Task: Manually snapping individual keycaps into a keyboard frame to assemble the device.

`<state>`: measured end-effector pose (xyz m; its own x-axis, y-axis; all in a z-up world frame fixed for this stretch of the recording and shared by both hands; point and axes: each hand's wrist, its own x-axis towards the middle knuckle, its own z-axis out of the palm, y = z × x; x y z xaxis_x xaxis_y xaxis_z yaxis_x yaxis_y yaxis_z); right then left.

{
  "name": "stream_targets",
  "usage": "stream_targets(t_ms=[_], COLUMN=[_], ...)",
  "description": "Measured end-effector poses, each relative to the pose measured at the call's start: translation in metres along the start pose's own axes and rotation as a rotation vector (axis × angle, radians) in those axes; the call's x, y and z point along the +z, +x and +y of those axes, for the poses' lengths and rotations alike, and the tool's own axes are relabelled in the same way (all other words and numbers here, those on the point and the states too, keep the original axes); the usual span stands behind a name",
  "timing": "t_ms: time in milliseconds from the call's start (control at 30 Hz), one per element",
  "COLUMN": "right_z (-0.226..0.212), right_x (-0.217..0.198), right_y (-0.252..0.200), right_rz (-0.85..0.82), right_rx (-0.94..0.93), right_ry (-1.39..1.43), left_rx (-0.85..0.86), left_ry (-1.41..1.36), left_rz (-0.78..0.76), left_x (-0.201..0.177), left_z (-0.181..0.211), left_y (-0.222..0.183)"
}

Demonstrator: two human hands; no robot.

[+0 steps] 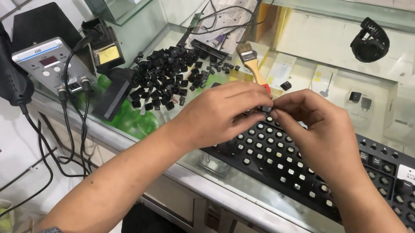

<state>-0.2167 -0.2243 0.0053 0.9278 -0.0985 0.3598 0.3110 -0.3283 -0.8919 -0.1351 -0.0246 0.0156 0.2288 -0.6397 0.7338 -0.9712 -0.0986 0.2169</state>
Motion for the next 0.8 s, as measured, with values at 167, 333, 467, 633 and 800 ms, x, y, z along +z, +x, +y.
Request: stream_targets(t_ms=[167, 333, 467, 633, 800], right_z=[-0.011, 0.023, 0.023, 0.019, 0.032], right_x=[-0.001, -0.027, -0.031, -0.028, -0.027], right_y=[0.001, 0.005, 0.007, 0.012, 0.011], right_rz=[-0.052, -0.31, -0.372, -0.423, -0.408], right_rx=[0.013, 0.062, 0.255, 0.338, 0.268], right_ry=[-0.238, -1.14, -1.252, -1.184, -1.149], left_rx=[-0.056, -0.465, -0.54, -0.612, -0.616], left_ry=[0.059, 0.117, 0.062, 0.027, 0.054], left_rz=[0.026, -0.112, -0.032, -0.105, -0.233], left_x=[-0.004, -0.02, -0.03, -0.03, -0.017], left_z=[-0.011, -0.04, -0.046, -0.056, -0.062], left_y=[-0.013, -0.056, -0.072, -0.073, -0.083])
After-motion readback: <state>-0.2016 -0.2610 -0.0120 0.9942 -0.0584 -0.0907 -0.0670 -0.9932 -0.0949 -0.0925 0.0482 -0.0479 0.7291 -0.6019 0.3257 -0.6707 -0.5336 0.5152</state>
